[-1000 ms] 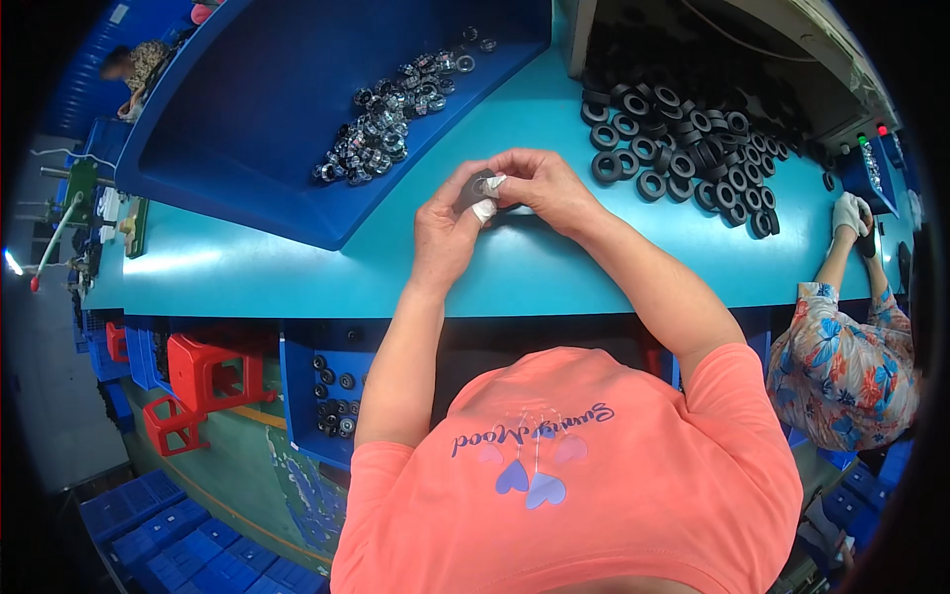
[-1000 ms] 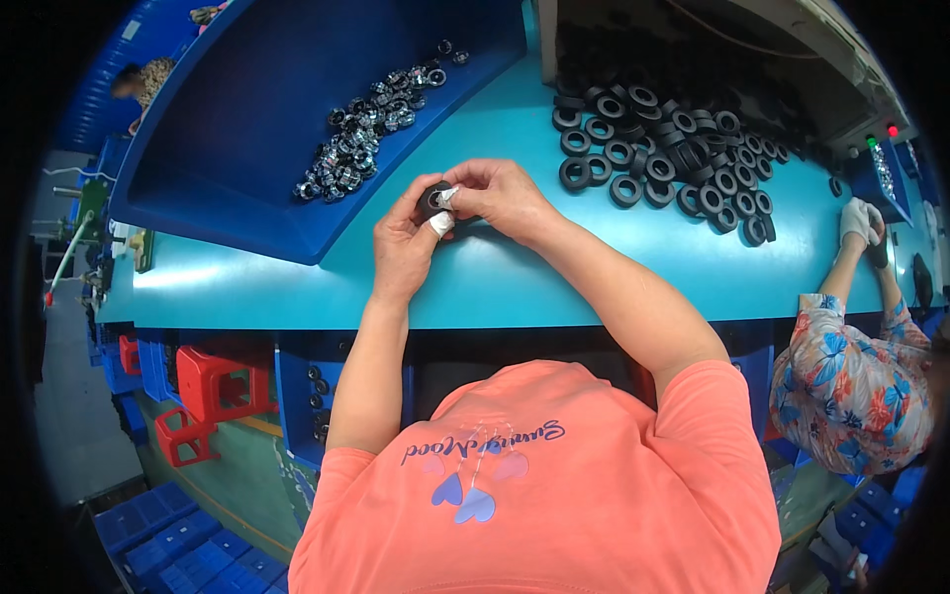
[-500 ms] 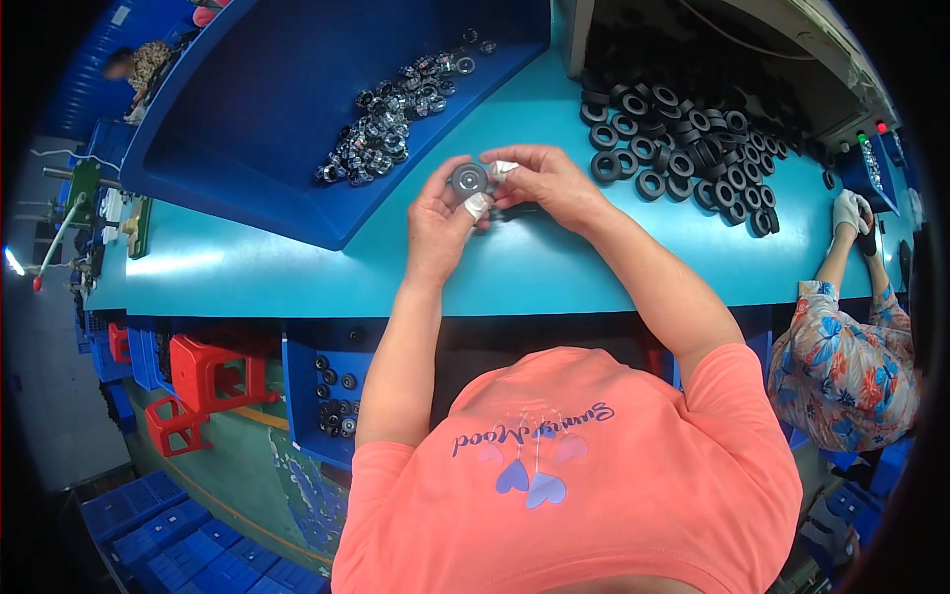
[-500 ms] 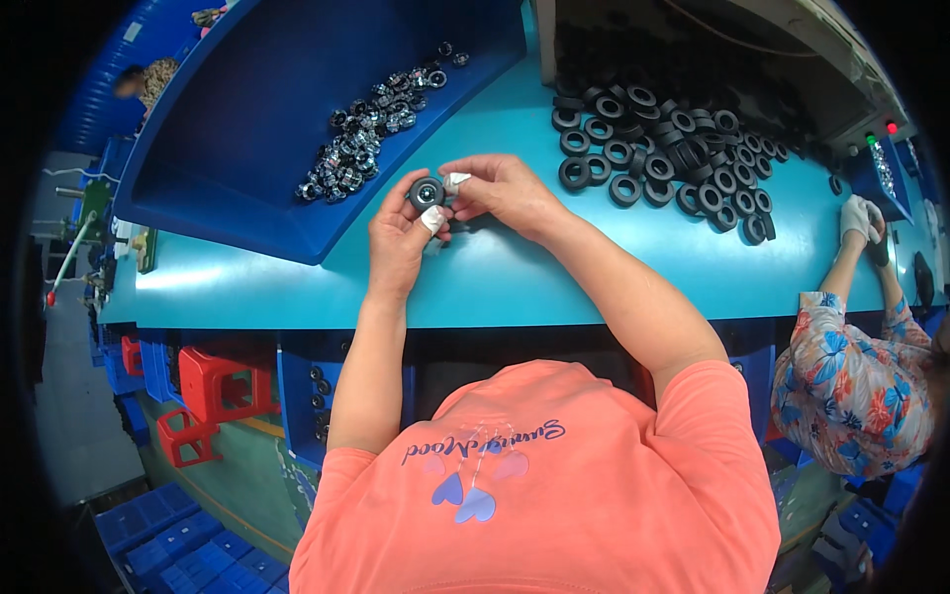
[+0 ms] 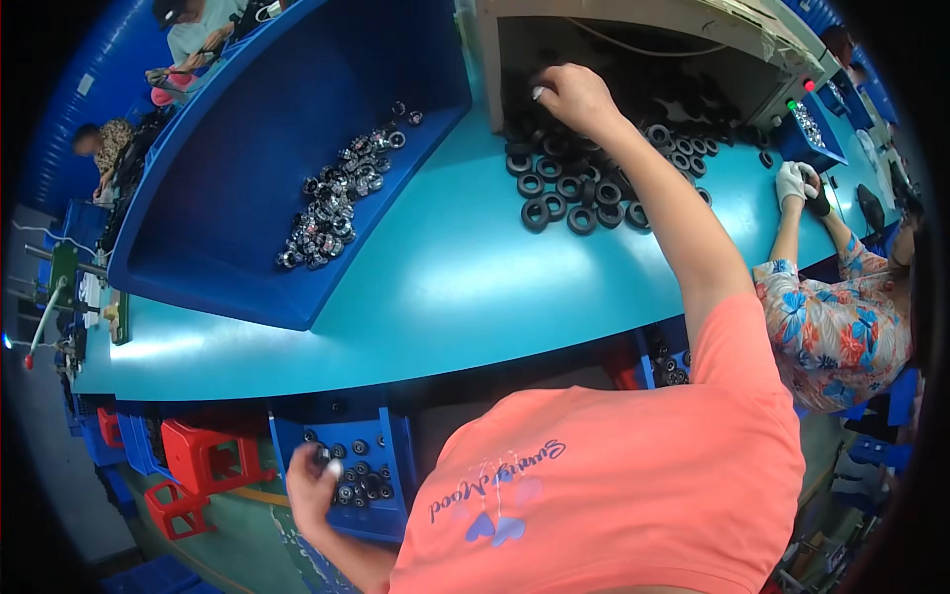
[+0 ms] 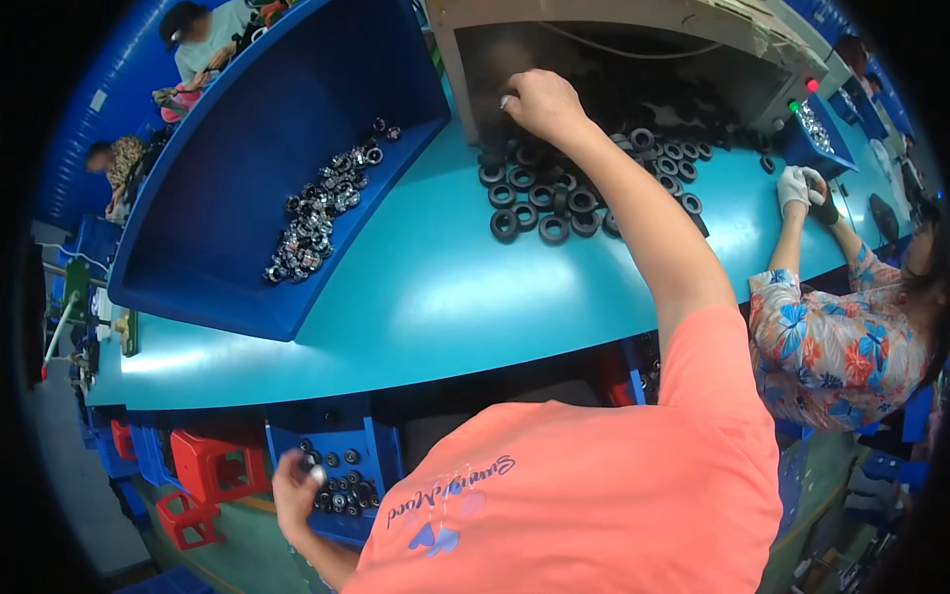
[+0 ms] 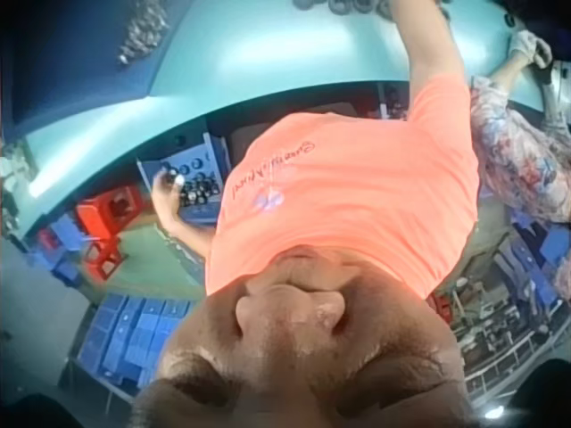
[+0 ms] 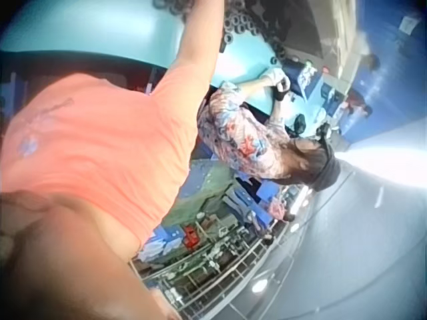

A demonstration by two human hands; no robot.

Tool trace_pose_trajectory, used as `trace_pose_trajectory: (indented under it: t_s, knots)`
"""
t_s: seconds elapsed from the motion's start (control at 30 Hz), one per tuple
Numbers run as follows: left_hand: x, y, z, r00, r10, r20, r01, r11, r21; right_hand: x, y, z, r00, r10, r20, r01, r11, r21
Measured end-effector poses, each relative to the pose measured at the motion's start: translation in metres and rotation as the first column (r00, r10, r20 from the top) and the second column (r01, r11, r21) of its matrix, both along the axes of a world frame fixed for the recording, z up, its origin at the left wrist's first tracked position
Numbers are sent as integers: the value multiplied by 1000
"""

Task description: Assembling small white plastic components into black circular rings on an industrial production line.

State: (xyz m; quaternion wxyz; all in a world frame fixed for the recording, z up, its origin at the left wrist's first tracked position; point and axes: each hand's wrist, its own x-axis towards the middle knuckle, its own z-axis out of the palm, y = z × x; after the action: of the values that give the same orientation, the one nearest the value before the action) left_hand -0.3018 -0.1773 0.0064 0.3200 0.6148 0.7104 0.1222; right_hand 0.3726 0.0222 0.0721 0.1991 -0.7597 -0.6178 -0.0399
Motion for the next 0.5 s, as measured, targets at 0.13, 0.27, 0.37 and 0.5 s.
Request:
trace_pose_trajectory:
  t_s: [0.13, 0.27, 0.37, 0.5]
  knots:
    - [-32, -37, 5, 942, 131, -308, -115, 991, 70, 33, 86, -47, 992, -14, 126, 41, 976, -213]
    - [49, 8, 27, 992, 31, -123, 8, 953, 304, 45, 119, -74, 953, -15, 301, 74, 980, -186]
    - [139, 44, 40, 975, -222, 17, 194, 884, 426, 11, 102, -52, 946, -28, 322, 107, 968, -228]
    - [216, 89, 43, 828, -555, 78, 447, 738, 506, 19, 74, -32, 948, -27, 316, 102, 969, -223]
